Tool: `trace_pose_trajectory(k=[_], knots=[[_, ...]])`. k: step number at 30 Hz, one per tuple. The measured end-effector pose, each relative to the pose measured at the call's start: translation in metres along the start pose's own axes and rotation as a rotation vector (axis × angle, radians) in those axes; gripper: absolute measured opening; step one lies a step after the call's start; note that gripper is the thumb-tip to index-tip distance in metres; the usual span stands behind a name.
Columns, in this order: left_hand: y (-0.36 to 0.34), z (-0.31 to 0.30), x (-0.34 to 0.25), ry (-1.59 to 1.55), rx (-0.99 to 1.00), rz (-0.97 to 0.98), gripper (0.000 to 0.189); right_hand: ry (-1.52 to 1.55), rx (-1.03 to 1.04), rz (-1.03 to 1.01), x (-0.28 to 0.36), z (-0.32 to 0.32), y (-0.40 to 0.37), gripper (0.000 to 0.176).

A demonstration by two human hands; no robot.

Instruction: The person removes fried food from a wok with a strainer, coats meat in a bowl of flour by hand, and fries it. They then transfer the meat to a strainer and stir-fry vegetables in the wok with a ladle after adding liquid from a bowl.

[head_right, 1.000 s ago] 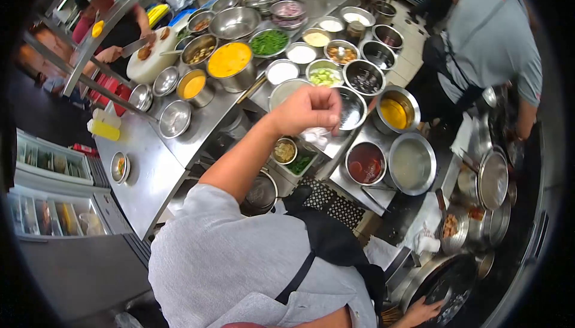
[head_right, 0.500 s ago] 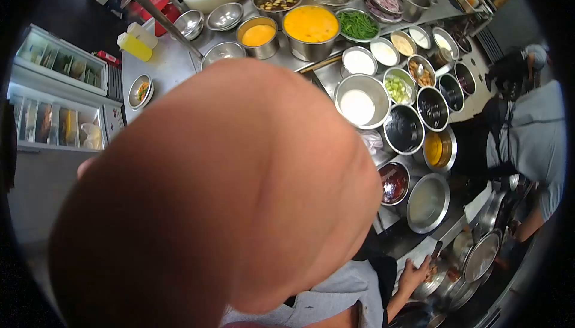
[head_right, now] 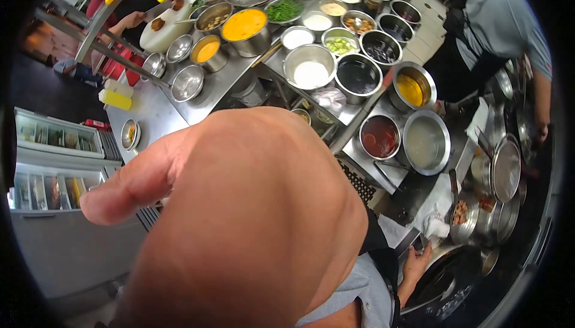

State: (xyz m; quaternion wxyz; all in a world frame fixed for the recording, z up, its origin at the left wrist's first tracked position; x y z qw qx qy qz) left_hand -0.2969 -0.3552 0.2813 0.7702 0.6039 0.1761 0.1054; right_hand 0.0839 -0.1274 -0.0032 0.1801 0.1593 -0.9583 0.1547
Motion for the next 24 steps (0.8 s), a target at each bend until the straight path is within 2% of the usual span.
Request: trace_pose_trajectory(k=[3, 6, 7, 8, 10, 12, 14, 16, 18, 19, 20, 21, 22, 23, 24], knots=[[0.004, -0.006, 0.028, -0.042, 0.015, -0.021, 0.063, 0.052, -0.023, 0.017, -0.001, -0.008, -0.019, 0.069], [0.008, -0.023, 0.045, -0.041, -0.004, -0.087, 0.061, 0.125, -0.061, 0.016, -0.027, -0.003, -0.025, 0.069], [0.008, -0.029, 0.051, -0.033, -0.072, -0.147, 0.065, 0.154, -0.086, 0.02, -0.032, -0.004, -0.03, 0.068], [0.003, -0.051, 0.048, -0.123, -0.012, -0.35, 0.064, 0.183, -0.12, 0.035, -0.035, -0.006, -0.036, 0.068], [-0.025, -0.084, 0.05, -0.14, -0.215, -0.475, 0.063, 0.252, -0.169, 0.032, -0.032, -0.007, -0.04, 0.067], [-0.046, -0.102, 0.032, 0.041, -0.579, -0.77, 0.059, 0.303, -0.204, 0.122, -0.025, -0.01, -0.053, 0.066], [-0.07, -0.148, 0.015, 0.35, -0.737, -0.854, 0.04, 0.337, -0.226, 0.195, -0.023, -0.012, -0.066, 0.065], [-0.09, -0.213, -0.019, 0.632, -0.984, -0.922, 0.025, 0.312, -0.156, 0.305, -0.022, -0.005, -0.079, 0.064], [-0.095, -0.283, -0.069, 0.909, -1.214, -0.915, 0.016, 0.307, -0.177, 0.342, -0.018, 0.006, -0.084, 0.063], [-0.091, -0.312, -0.102, 1.045, -1.251, -0.982, 0.013, 0.291, -0.171, 0.364, -0.016, 0.013, -0.091, 0.061], [-0.098, -0.358, -0.145, 0.997, -1.352, -1.009, 0.012, 0.306, -0.192, 0.416, -0.011, 0.021, -0.096, 0.061], [-0.086, -0.378, -0.176, 1.046, -1.411, -0.997, 0.012, 0.279, -0.165, 0.374, -0.001, 0.026, -0.093, 0.061], [-0.091, -0.414, -0.213, 1.171, -1.415, -0.867, 0.012, 0.259, -0.148, 0.342, 0.008, 0.03, -0.092, 0.06], [-0.093, -0.451, -0.247, 1.209, -1.513, -0.78, 0.013, 0.29, -0.115, 0.377, 0.022, 0.033, -0.093, 0.059], [-0.079, -0.458, -0.264, 1.263, -1.573, -0.831, 0.018, 0.326, -0.091, 0.402, 0.038, 0.034, -0.089, 0.059]])
Point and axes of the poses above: each hand's wrist, its own y-axis towards the middle knuckle, its own z-axis out of the palm, x = y × z, the point moved 1 cm from there along y, towards the middle knuckle, and after that the axes turned 6 degrees about -y, right-handed, at the moved point
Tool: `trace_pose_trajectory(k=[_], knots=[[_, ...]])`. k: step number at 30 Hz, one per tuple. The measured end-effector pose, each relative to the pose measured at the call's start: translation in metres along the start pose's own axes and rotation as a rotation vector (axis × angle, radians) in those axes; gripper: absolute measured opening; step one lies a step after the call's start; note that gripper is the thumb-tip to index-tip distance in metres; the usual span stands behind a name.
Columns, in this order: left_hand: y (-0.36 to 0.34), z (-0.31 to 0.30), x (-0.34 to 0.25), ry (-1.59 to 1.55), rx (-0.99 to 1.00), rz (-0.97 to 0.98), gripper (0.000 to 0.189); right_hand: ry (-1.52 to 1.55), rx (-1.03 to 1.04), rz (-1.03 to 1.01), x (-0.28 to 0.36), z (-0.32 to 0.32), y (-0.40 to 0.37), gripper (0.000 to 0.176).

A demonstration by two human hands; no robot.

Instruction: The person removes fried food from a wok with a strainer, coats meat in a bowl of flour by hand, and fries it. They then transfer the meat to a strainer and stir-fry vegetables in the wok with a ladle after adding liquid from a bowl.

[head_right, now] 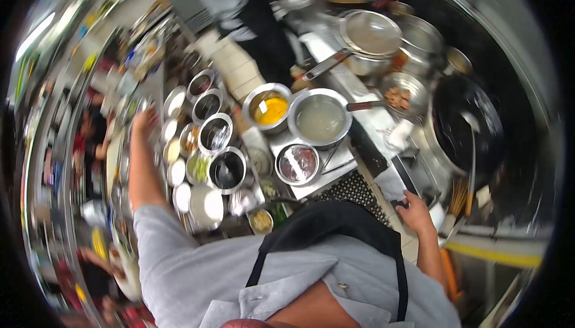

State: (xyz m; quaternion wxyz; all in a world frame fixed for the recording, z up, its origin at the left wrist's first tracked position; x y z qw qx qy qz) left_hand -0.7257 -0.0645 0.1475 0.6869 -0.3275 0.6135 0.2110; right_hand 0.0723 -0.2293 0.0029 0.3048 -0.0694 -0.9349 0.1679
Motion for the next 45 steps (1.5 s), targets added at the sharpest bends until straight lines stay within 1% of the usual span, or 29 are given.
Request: trace_pose_trajectory(k=[2, 3, 4, 6, 8, 10, 12, 14, 16, 18, 20, 21, 22, 23, 24, 25, 26, 27, 28, 30, 33, 34, 36, 38, 40, 42, 43, 44, 45], knots=[[0.043, -0.022, -0.015, -0.005, -0.008, -0.064, 0.023, -0.169, 0.091, -0.03, 0.032, 0.005, -0.008, 0.057], [0.081, -0.042, -0.013, -0.01, 0.024, -0.085, 0.021, -0.144, 0.103, -0.055, 0.03, 0.021, -0.009, 0.055], [0.096, -0.045, -0.015, -0.032, -0.014, -0.08, 0.023, -0.146, 0.169, -0.037, 0.044, 0.023, -0.012, 0.055], [0.091, -0.03, -0.02, -0.137, -0.079, 0.003, 0.026, -0.248, 0.099, -0.044, 0.047, 0.037, -0.02, 0.054], [0.092, -0.022, -0.013, -0.324, 0.149, 0.041, 0.028, -0.261, 0.1, -0.003, 0.048, 0.044, -0.027, 0.052], [0.061, 0.004, -0.003, -0.339, 0.369, 0.034, 0.029, -0.27, 0.124, 0.035, 0.037, 0.051, -0.03, 0.051], [0.015, 0.027, 0.027, -0.208, 0.5, 0.017, 0.03, -0.355, 0.2, 0.061, 0.025, 0.057, -0.032, 0.047], [-0.05, 0.045, 0.062, 0.073, 0.606, 0.01, 0.028, -0.35, 0.223, 0.089, 0.018, 0.059, -0.033, 0.046], [-0.123, 0.061, 0.085, 0.384, 0.894, 0.061, 0.023, -0.35, 0.256, 0.104, 0.017, 0.052, -0.033, 0.045], [-0.193, 0.081, 0.089, 0.393, 0.957, -0.202, 0.028, -0.352, 0.254, 0.089, 0.018, 0.043, -0.032, 0.042], [-0.206, 0.07, 0.103, 0.48, 0.894, -0.185, 0.035, -0.402, 0.224, 0.0, -0.001, 0.047, -0.026, 0.042], [-0.22, 0.066, 0.096, 0.497, 0.852, -0.123, 0.033, -0.354, 0.209, -0.025, -0.015, 0.055, -0.02, 0.042], [-0.229, 0.064, 0.087, 0.483, 0.881, -0.099, 0.03, -0.322, 0.214, -0.092, -0.018, 0.062, -0.006, 0.043], [-0.242, 0.065, 0.066, 0.676, 0.809, 0.0, 0.028, -0.375, 0.312, -0.13, -0.005, 0.056, -0.001, 0.046], [-0.247, 0.054, 0.056, 0.657, 0.647, 0.062, 0.028, -0.336, 0.414, -0.111, -0.018, 0.066, 0.012, 0.05], [-0.227, 0.025, 0.056, 0.739, 0.517, 0.129, 0.033, -0.333, 0.452, -0.148, -0.025, 0.072, 0.021, 0.054], [-0.221, 0.006, 0.04, 0.77, 0.412, 0.176, 0.034, -0.346, 0.465, -0.116, -0.013, 0.068, 0.022, 0.061], [-0.237, 0.0, 0.009, 0.78, 0.206, 0.263, 0.035, -0.446, 0.532, -0.186, -0.028, 0.078, 0.042, 0.069], [-0.246, -0.01, -0.022, 0.817, 0.046, 0.123, 0.038, -0.394, 0.662, -0.087, 0.014, 0.056, 0.037, 0.073], [-0.239, -0.05, -0.067, 0.759, -0.121, 0.181, 0.042, -0.515, 0.663, -0.256, 0.02, 0.058, 0.061, 0.072], [-0.212, -0.128, -0.121, 1.085, -0.496, 0.468, 0.043, -0.549, 0.583, -0.303, 0.025, 0.068, 0.08, 0.069], [-0.198, -0.158, -0.134, 1.135, -0.597, 0.582, 0.043, -0.504, 0.473, -0.26, 0.038, 0.064, 0.078, 0.069], [-0.18, -0.195, -0.164, 1.063, -0.804, 0.55, 0.047, -0.489, 0.426, -0.187, 0.08, 0.059, 0.077, 0.067], [-0.148, -0.228, -0.186, 1.062, -0.994, 0.672, 0.049, -0.525, 0.367, -0.364, 0.069, 0.075, 0.101, 0.071], [-0.081, -0.278, -0.2, 1.034, -0.737, 0.879, 0.045, -0.359, 0.424, -0.187, 0.077, 0.085, 0.101, 0.07], [-0.046, -0.259, -0.216, 0.766, -0.187, 0.213, 0.034, -0.371, 0.591, 0.051, 0.125, 0.072, 0.075, 0.068], [-0.046, -0.231, -0.215, 0.755, -0.096, 0.159, 0.029, -0.399, 0.624, 0.086, 0.157, 0.063, 0.059, 0.064], [-0.023, -0.235, -0.213, 0.75, -0.089, 0.166, 0.029, -0.396, 0.613, 0.09, 0.157, 0.067, 0.061, 0.064], [0.004, -0.24, -0.214, 0.787, -0.163, 0.245, 0.027, -0.348, 0.6, 0.104, 0.144, 0.071, 0.067, 0.063]])
Point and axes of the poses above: each hand's wrist, its own y-axis towards the middle knuckle, its own z-axis out of the palm, x = y × z, the point moved 1 cm from there along y, towards the middle knuckle, and after that the axes turned 6 degrees about -y, right-handed, at the moved point
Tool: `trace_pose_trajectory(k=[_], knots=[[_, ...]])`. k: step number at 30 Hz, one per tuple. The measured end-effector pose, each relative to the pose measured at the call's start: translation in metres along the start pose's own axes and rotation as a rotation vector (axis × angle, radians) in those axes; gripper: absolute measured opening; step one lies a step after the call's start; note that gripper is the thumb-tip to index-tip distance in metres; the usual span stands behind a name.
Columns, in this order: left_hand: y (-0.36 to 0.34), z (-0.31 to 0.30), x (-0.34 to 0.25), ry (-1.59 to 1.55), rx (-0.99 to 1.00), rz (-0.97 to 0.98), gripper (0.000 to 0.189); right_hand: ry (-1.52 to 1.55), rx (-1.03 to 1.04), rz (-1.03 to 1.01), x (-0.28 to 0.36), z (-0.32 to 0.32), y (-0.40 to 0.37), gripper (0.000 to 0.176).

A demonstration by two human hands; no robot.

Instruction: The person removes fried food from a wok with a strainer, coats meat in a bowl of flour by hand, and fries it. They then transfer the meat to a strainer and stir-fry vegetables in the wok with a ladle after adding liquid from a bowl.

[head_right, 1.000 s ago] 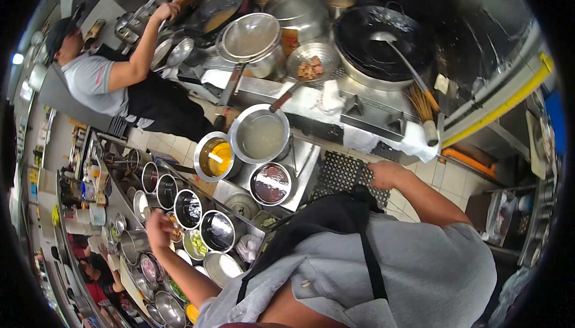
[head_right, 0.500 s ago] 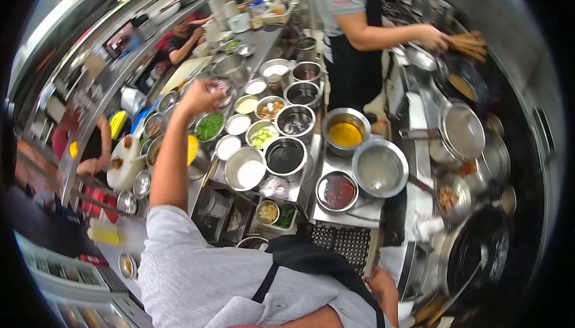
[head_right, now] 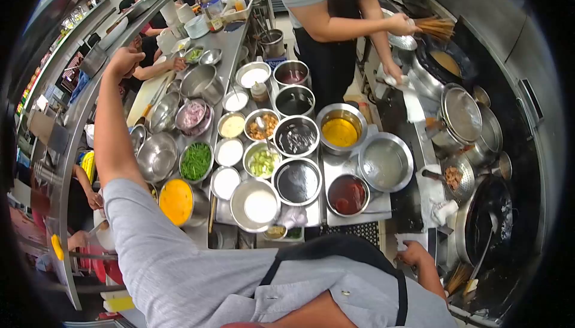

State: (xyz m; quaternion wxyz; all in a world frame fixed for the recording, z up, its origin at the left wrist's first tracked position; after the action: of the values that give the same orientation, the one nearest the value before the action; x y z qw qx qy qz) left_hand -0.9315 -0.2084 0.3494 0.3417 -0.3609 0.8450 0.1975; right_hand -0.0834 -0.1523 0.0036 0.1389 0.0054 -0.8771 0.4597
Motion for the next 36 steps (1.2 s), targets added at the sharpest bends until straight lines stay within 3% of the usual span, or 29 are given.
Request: trace_pose_trajectory(k=[1, 2, 3, 5, 6, 7, 9, 10, 12, 13, 14, 17, 19, 21, 24, 28, 30, 31, 32, 33, 34, 36], knots=[[0.019, -0.005, 0.002, 0.042, -0.1, 0.049, 0.024, 0.049, -0.014, -0.006, -0.014, 0.002, 0.011, 0.063], [0.011, -0.008, -0.008, 0.136, -0.33, 0.273, 0.027, 0.07, -0.095, -0.009, -0.039, 0.009, 0.029, 0.062], [0.031, -0.024, 0.003, 0.134, -0.338, 0.275, 0.027, 0.137, -0.122, 0.032, -0.04, 0.014, 0.027, 0.062], [0.067, -0.061, 0.029, 0.432, -1.082, 0.379, 0.034, 0.205, -0.141, 0.078, -0.033, 0.009, 0.015, 0.062], [0.045, -0.057, 0.009, 0.196, -0.958, 0.162, 0.042, 0.068, -0.089, 0.149, -0.03, 0.007, 0.01, 0.06], [0.04, -0.038, 0.009, 0.209, -0.941, 0.155, 0.042, -0.074, -0.029, 0.224, -0.031, 0.009, 0.003, 0.059], [0.045, -0.014, 0.017, 0.053, -0.608, 0.249, 0.043, -0.123, 0.009, 0.261, -0.03, 0.011, 0.001, 0.058], [0.084, 0.0, 0.057, 0.156, -0.58, 0.253, 0.043, -0.111, 0.016, 0.266, -0.028, 0.014, 0.002, 0.058], [0.099, 0.039, 0.09, 0.267, -0.262, -0.122, 0.045, -0.048, 0.014, 0.272, -0.023, 0.016, 0.004, 0.057], [0.103, 0.067, 0.123, -0.028, -0.349, -0.162, 0.051, -0.013, 0.007, 0.278, -0.02, 0.016, 0.004, 0.057], [0.112, 0.086, 0.153, -0.122, -0.403, -0.243, 0.043, 0.033, 0.005, 0.277, -0.016, 0.015, 0.005, 0.056], [0.106, 0.128, 0.191, -0.319, -0.406, -0.323, 0.055, 0.175, -0.008, 0.284, -0.011, 0.009, 0.006, 0.055], [0.118, 0.149, 0.213, -0.771, -0.541, -0.519, 0.056, 0.243, -0.016, 0.305, -0.011, 0.005, 0.005, 0.055], [0.133, 0.16, 0.23, -0.838, -0.562, -0.462, 0.063, 0.272, -0.02, 0.326, -0.012, 0.004, 0.0, 0.054], [0.159, 0.162, 0.252, -1.025, -0.869, -0.43, 0.075, 0.12, -0.052, 0.386, -0.003, -0.003, -0.022, 0.043], [0.136, 0.142, 0.219, -0.968, -0.976, -0.553, 0.072, 0.112, -0.01, 0.424, -0.03, -0.01, -0.032, 0.04], [0.134, 0.133, 0.224, -1.108, -1.056, -0.535, 0.069, 0.144, 0.025, 0.448, -0.051, -0.014, -0.035, 0.039], [0.159, 0.127, 0.264, -0.884, -0.943, -0.497, 0.067, 0.17, 0.045, 0.454, -0.062, -0.016, -0.036, 0.039], [0.186, 0.105, 0.314, -0.038, -0.637, -0.381, 0.064, 0.202, 0.068, 0.459, -0.074, -0.016, -0.036, 0.039], [0.203, 0.087, 0.357, 0.67, -0.455, -0.212, 0.062, 0.254, 0.091, 0.458, -0.088, -0.016, -0.036, 0.039], [0.21, 0.084, 0.381, 0.986, -0.39, -0.122, 0.06, 0.317, 0.121, 0.449, -0.106, -0.014, -0.036, 0.039], [0.21, 0.077, 0.383, 0.917, -0.414, -0.162, 0.052, 0.474, 0.183, 0.396, -0.152, -0.009, -0.031, 0.04]])
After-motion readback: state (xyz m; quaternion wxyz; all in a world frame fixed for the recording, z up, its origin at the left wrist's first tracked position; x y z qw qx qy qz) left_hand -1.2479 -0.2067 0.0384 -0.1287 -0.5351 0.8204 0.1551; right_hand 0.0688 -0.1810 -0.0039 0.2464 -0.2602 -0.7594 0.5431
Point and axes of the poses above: each hand's wrist, its own y-axis towards the middle knuckle, its own z-axis out of the palm, x = y × z, the point moved 1 cm from there along y, towards the middle knuckle, and after that the axes turned 6 degrees about -y, right-handed, at the moved point
